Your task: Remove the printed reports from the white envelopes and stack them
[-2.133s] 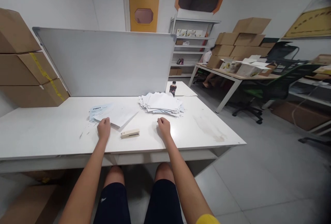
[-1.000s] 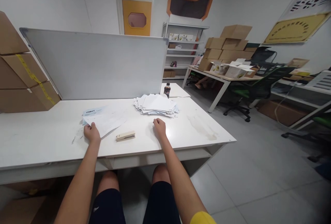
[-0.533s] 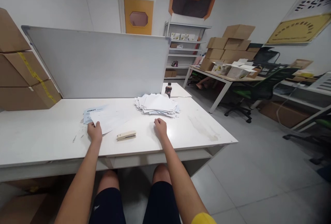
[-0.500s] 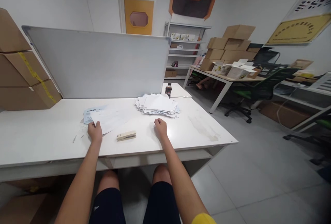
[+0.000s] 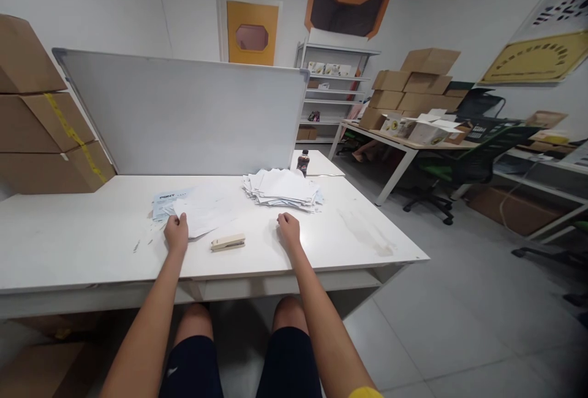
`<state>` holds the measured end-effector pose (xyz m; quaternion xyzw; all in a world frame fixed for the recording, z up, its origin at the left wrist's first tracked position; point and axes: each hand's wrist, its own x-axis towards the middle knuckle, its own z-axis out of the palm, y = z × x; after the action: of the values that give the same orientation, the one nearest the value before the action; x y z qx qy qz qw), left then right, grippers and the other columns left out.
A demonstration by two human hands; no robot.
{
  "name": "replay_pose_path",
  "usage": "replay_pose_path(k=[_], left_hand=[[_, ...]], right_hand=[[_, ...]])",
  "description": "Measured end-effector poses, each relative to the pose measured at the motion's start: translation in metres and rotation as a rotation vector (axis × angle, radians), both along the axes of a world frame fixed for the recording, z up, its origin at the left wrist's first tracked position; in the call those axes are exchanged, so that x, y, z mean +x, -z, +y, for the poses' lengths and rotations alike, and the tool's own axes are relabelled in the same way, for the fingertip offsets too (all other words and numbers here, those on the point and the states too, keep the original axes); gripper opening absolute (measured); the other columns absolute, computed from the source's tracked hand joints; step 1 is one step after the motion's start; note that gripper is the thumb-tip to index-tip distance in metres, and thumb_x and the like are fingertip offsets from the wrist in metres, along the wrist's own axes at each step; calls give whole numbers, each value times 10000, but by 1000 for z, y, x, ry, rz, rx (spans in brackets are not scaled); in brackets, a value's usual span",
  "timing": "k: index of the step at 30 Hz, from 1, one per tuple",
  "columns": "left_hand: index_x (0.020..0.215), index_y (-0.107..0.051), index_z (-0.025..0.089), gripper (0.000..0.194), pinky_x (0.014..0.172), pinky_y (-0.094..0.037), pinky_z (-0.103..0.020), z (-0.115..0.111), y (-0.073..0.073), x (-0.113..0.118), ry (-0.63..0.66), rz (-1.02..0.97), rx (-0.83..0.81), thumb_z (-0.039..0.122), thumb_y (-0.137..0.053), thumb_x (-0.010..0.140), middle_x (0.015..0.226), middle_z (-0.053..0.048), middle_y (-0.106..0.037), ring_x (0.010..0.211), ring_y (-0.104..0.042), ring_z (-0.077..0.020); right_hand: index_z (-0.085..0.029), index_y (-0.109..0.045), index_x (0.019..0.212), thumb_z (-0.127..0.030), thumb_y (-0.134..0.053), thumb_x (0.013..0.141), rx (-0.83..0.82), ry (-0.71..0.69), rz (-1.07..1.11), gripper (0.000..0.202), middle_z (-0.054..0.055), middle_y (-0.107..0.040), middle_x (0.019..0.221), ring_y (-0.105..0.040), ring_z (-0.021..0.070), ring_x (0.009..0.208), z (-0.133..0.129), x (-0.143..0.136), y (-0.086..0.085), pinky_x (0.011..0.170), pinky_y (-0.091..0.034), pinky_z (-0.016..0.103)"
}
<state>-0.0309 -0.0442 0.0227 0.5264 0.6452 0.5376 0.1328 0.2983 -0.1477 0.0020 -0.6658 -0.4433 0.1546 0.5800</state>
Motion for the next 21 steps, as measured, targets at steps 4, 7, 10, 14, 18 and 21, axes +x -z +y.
replay_pose_path(k=[4, 7, 10, 14, 18, 21], left_hand=[[816, -513, 216, 146, 694, -416, -307, 7, 5, -1, -36, -22, -42, 358, -538, 794, 746, -18, -572, 732, -538, -206], [910, -538, 206, 186, 724, -437, -329, 8, 8, -2, -44, -21, -63, 364, -519, 813, 805, -49, -607, 786, -573, -233], [961, -547, 199, 208, 746, -448, -342, 6, 7, -1, -33, -28, -65, 352, -500, 829, 856, -73, -634, 829, -594, -250], [959, -566, 192, 194, 790, -449, -354, 2, 3, 1, 5, -18, -33, 317, -480, 838, 930, -98, -659, 903, -604, -265], [891, -581, 192, 178, 772, -447, -353, 0, 2, 1, 32, -3, -11, 318, -464, 842, 885, -95, -661, 878, -601, -270], [843, -573, 198, 164, 745, -439, -338, 1, 2, 1, 30, -11, -7, 323, -466, 840, 811, -70, -641, 820, -588, -251]], right_hand=[[-223, -466, 567, -390, -414, 801, 2, 0, -1, 293, -7, -550, 604, -489, 163, 614, -1, 0, 0, 570, -325, 260], [-221, -473, 573, -389, -411, 805, 2, 1, 2, 294, -10, -549, 602, -481, 160, 607, 0, 0, 1, 569, -322, 260], [-221, -474, 573, -393, -415, 804, 3, 1, 3, 294, -10, -548, 604, -476, 158, 603, 0, 0, 2, 566, -317, 261], [-222, -473, 566, -393, -423, 799, 7, 1, 3, 293, -10, -540, 599, -481, 162, 614, 1, 1, 2, 575, -315, 263], [-224, -471, 558, -392, -422, 795, 9, 0, 6, 294, -9, -541, 593, -472, 162, 604, 1, 1, 2, 574, -316, 265], [-225, -475, 560, -391, -422, 798, 8, -1, 10, 295, -8, -548, 598, -476, 163, 607, 1, 1, 2, 573, -320, 265]])
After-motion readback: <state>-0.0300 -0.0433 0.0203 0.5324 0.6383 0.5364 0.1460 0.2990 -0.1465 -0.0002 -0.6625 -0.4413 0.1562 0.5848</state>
